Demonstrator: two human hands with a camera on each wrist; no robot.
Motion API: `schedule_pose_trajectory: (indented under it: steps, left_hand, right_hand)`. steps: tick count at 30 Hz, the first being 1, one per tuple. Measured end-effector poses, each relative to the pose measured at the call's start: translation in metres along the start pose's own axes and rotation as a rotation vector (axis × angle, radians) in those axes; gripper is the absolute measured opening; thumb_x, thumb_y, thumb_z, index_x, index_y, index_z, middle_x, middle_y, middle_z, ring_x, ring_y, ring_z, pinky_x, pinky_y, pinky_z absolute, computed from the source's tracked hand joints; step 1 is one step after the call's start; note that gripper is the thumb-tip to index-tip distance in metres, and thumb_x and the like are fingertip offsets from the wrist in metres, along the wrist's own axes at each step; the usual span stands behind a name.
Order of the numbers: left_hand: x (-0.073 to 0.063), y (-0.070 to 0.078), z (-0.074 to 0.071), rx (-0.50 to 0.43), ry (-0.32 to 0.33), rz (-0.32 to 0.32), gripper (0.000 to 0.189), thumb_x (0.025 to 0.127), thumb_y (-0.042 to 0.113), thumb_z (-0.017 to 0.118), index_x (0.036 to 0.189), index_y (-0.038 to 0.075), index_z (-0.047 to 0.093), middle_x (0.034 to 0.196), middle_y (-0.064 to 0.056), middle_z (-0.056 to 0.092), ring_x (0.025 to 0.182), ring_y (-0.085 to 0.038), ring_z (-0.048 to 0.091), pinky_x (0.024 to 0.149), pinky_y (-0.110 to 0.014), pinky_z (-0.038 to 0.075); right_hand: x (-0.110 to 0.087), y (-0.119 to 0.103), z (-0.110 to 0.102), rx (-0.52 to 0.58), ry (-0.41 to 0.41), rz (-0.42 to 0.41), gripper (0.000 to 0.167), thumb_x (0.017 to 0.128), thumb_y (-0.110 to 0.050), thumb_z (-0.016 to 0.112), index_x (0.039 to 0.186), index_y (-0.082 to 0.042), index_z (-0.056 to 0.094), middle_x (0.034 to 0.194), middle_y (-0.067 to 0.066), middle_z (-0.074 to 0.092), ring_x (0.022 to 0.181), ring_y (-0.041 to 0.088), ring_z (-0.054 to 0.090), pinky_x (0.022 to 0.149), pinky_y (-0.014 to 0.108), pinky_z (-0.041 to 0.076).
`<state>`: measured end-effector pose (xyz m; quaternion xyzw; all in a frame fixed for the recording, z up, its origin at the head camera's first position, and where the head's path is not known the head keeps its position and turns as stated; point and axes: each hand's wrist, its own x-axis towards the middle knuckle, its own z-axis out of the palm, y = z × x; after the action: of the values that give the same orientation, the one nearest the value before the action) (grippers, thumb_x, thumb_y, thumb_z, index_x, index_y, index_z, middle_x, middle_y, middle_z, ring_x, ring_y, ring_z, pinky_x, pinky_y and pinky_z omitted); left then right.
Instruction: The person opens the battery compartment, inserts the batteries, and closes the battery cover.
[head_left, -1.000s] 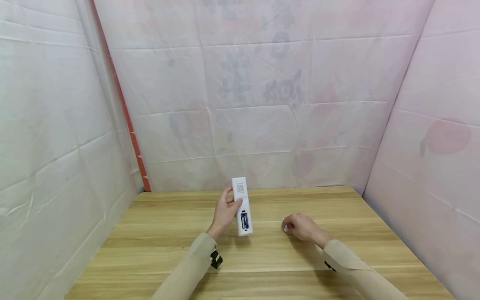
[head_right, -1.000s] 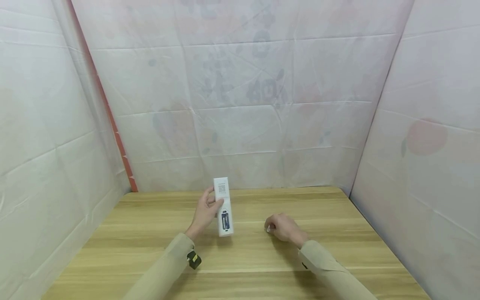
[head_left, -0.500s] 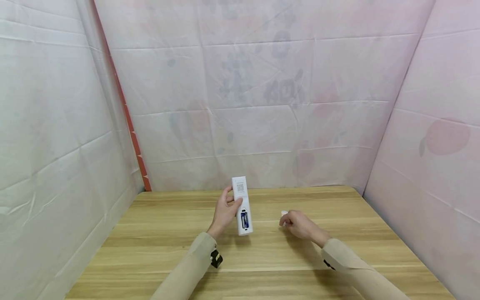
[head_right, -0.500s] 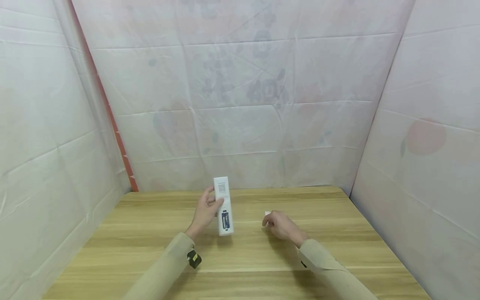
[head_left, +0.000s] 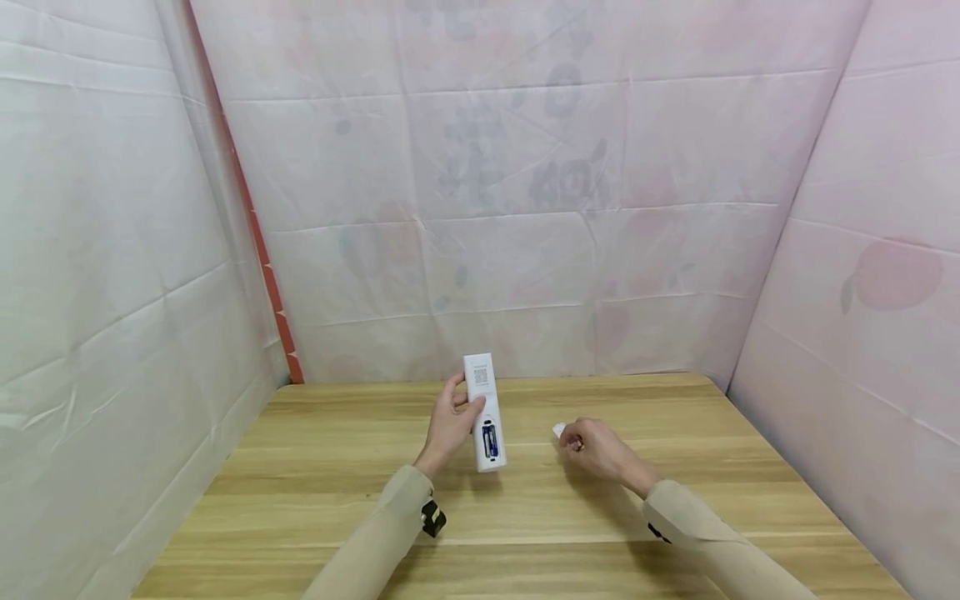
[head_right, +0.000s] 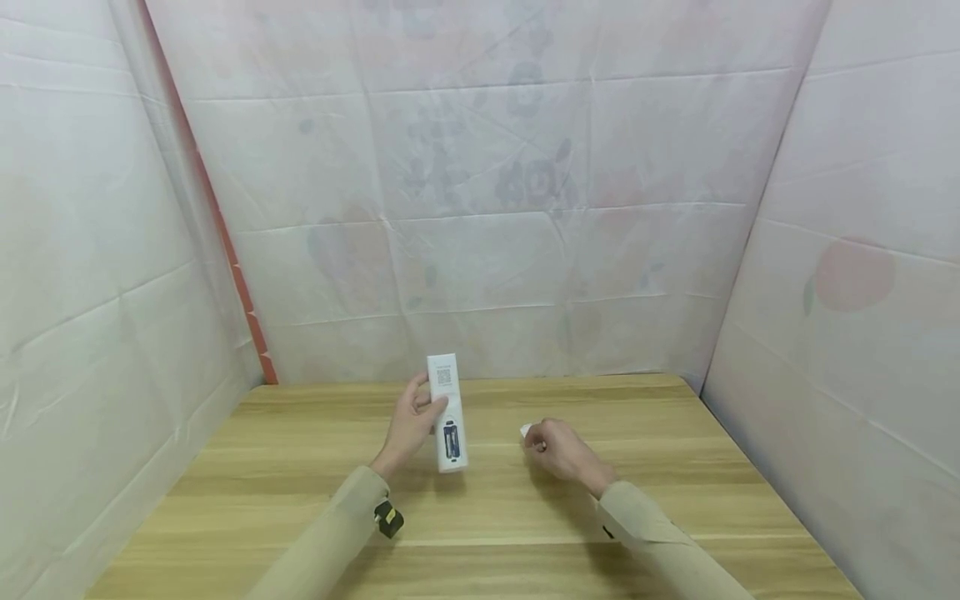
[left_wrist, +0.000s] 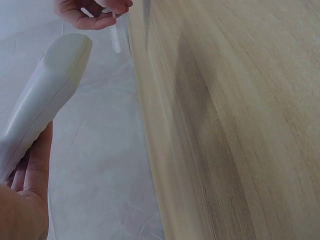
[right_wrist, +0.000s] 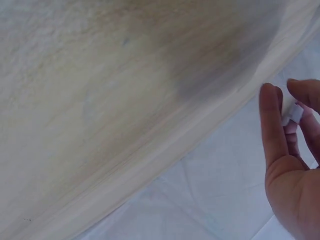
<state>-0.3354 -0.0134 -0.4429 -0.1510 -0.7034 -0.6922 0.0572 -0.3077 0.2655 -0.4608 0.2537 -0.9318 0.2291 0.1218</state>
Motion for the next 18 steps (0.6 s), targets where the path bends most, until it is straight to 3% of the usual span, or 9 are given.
schedule_pose_trajectory:
  steps: [11, 18]
  left_hand:
    - [-0.0033, 0.0000, 0.0020, -0.011, -0.005, 0.009, 0.062, 0.096, 0.013, 0.063, 0.150, 0.011, 0.034, 0.114, -0.028, 0.066, 0.085, -0.029, 0.072, 0.065, -0.037, 0.061]
    - [-0.0037, -0.0017, 0.0022, -0.005, -0.002, 0.016, 0.060, 0.096, 0.014, 0.063, 0.149, 0.012, 0.036, 0.113, -0.026, 0.067, 0.083, -0.025, 0.072, 0.064, -0.035, 0.061]
  right_hand:
    - [0.0003, -0.0005, 0.0031, 0.075, 0.071, -0.171, 0.005, 0.087, -0.007, 0.072, 0.092, -0.007, 0.074, 0.090, 0.003, 0.066, 0.076, 0.007, 0.061, 0.065, 0.021, 0.056]
    - [-0.0010, -0.0045, 0.0050, 0.188, 0.126, -0.254, 0.010, 0.091, -0.004, 0.066, 0.100, -0.006, 0.071, 0.091, 0.006, 0.066, 0.067, 0.007, 0.064, 0.060, 0.020, 0.056]
